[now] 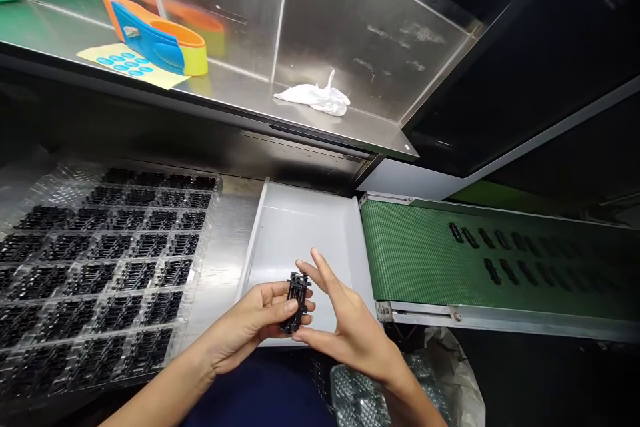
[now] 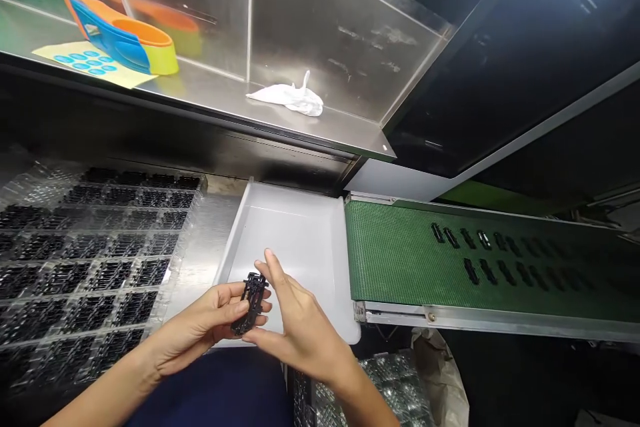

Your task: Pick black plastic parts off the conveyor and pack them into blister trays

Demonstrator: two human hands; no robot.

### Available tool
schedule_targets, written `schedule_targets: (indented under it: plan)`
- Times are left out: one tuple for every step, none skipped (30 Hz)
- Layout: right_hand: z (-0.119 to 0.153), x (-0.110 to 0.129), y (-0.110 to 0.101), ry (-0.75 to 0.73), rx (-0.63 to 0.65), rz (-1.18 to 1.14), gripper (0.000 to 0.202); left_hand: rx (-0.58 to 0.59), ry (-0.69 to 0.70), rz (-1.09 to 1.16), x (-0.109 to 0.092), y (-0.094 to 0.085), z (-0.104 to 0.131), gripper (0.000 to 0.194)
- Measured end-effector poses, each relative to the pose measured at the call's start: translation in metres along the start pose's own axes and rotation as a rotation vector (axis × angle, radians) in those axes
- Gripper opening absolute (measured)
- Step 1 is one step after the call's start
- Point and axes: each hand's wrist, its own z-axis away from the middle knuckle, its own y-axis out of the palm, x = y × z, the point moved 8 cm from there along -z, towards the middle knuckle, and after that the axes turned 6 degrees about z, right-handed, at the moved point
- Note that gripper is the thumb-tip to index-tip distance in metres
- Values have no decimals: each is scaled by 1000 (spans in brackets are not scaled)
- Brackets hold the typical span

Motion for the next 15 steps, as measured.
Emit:
schedule_targets:
  plan:
    - [2,-2,-2,-1,6,-8,111,12,-15,6,2,3,-4,36]
    - [6,-4,-3,-3,11,-16,111,24,-34,11,3,7,-8,36]
    - [9,-6,-5,-5,15,-25,112,28,-53,8,4,10,-12,36]
    - [13,-9,-7,-1,16,-31,113,30,-72,-4,6,14,-17,35]
    - [17,-12,-10,7,12,-33,114,30,-91,-25,7,18,-22,32]
    - [21,-17,-14,13,5,-32,114,31,-107,-50,8,24,-28,28]
    - [23,-22,-19,9,3,-34,115,34,-125,-71,9,30,-35,23]
    - [25,-30,-26,-6,11,-37,116,39,-142,-85,11,37,-42,19]
    - [26,-43,-35,-10,11,-29,115,47,-162,-89,14,44,-50,15]
    - [27,-62,-51,15,-20,-4,106,58,-181,-87,17,51,-58,13]
    - [29,-88,-72,74,-87,39,90,70,-194,-85,21,58,-67,12]
    - [33,-120,-99,170,-189,103,67,86,-202,-83,25,65,-76,13]
    - [42,-155,-133,315,-352,182,40,104,-203,-82,29,71,-84,15]
    - [54,-187,-164,419,-482,239,31,117,-197,-80,33,76,-93,18]
    - [67,-216,-191,504,-589,287,31,125,-188,-79,36,80,-100,21]
